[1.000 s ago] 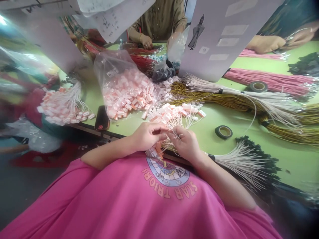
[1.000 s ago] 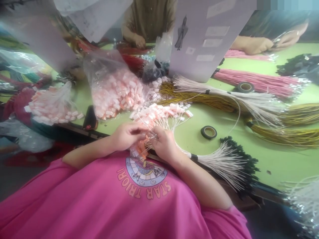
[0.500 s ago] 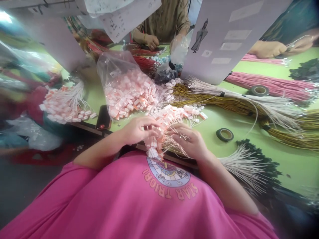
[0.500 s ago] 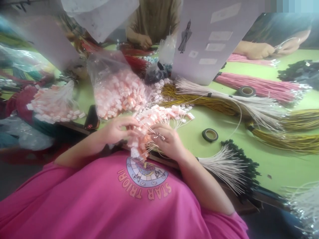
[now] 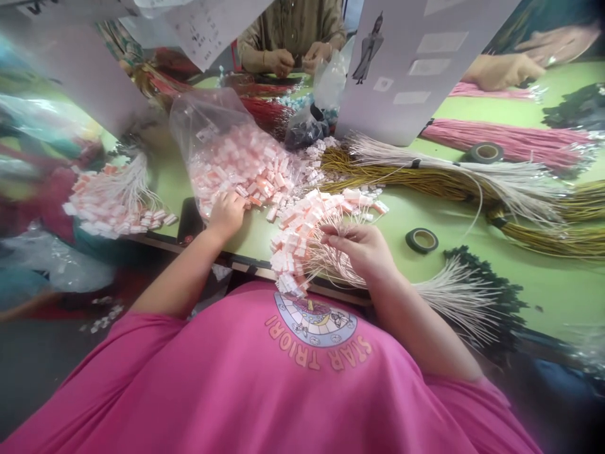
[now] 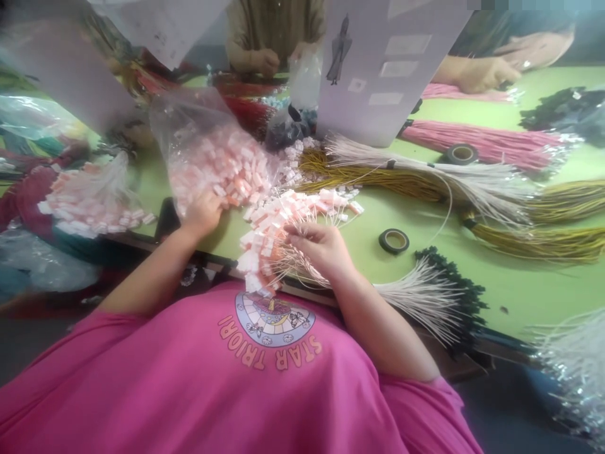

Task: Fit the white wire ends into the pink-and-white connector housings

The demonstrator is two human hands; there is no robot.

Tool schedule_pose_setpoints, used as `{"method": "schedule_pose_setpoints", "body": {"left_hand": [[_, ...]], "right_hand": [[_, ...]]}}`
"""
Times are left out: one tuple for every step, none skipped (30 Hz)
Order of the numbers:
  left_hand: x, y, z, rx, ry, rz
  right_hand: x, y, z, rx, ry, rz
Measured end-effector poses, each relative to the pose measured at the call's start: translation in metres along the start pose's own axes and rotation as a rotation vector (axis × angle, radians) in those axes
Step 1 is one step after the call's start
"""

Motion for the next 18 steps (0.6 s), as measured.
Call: {"method": "schedule_pose_setpoints", "body": {"left_hand": [[-0.001,-0.001,-0.001,-0.038,-0.009,0.004],[-0.001,-0.001,-0.002,-0.087,-0.020,0.007],[-0.001,-0.001,-0.004,-0.124,-0.029,0.011],[-0.001,0.000,-0.006,-0.125,-0.028,0.014],[0.000,0.003,-0.009,-0.103,-0.021,0.011],[0.002,0.008,-0.015,-0.060,-0.013,-0.001],[0.005,0.015,-0.023,0.007,-0.007,-0.019],[0.010,0.023,-0.034,0.101,-0.001,-0.035],[0.016,0.031,-0.048,0.225,-0.001,-0.041],[0.022,0.038,-0.064,0.374,0.004,-0.031],[0.029,0.041,-0.081,0.562,0.016,0.019],[0.036,0.041,-0.099,0.750,0.027,0.095],[0.043,0.039,-0.119,0.900,0.034,0.192],[0.049,0.036,-0.137,1.004,0.049,0.284],[0.053,0.033,-0.151,1.072,0.063,0.355],[0.055,0.030,-0.160,1.102,0.074,0.394],[0.055,0.028,-0.165,1.100,0.086,0.400],[0.052,0.026,-0.167,1.075,0.098,0.386]], "right_hand": [[0.000,0.000,0.000,0.008,-0.001,0.001],[0.000,0.000,0.001,0.028,0.008,-0.001],[0.000,0.000,0.003,0.059,0.025,-0.004],[0.000,0.000,0.005,0.099,0.045,0.000],[0.000,-0.001,0.008,0.142,0.064,0.005],[0.000,-0.003,0.010,0.179,0.079,0.013],[0.000,-0.004,0.011,0.207,0.089,0.018],[0.000,-0.005,0.012,0.225,0.096,0.021],[0.000,-0.006,0.013,0.237,0.101,0.021],[0.000,-0.006,0.014,0.245,0.107,0.017],[0.001,-0.006,0.015,0.255,0.113,0.010],[0.001,-0.007,0.015,0.265,0.116,0.007],[0.001,-0.008,0.015,0.274,0.114,0.010],[0.002,-0.010,0.015,0.277,0.109,0.017],[0.003,-0.011,0.015,0.275,0.106,0.026],[0.004,-0.012,0.015,0.270,0.102,0.036],[0.005,-0.014,0.015,0.265,0.102,0.050],[0.006,-0.016,0.017,0.262,0.105,0.064]]}}
Point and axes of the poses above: each hand's wrist, its own x-axis away from the middle knuckle, its own y-axis out of the back of the hand, z = x × y, the point moved 10 cm from there along -x, towards the middle knuckle, and after that the axes turned 2 degrees about -x, right-handed, at the moved point
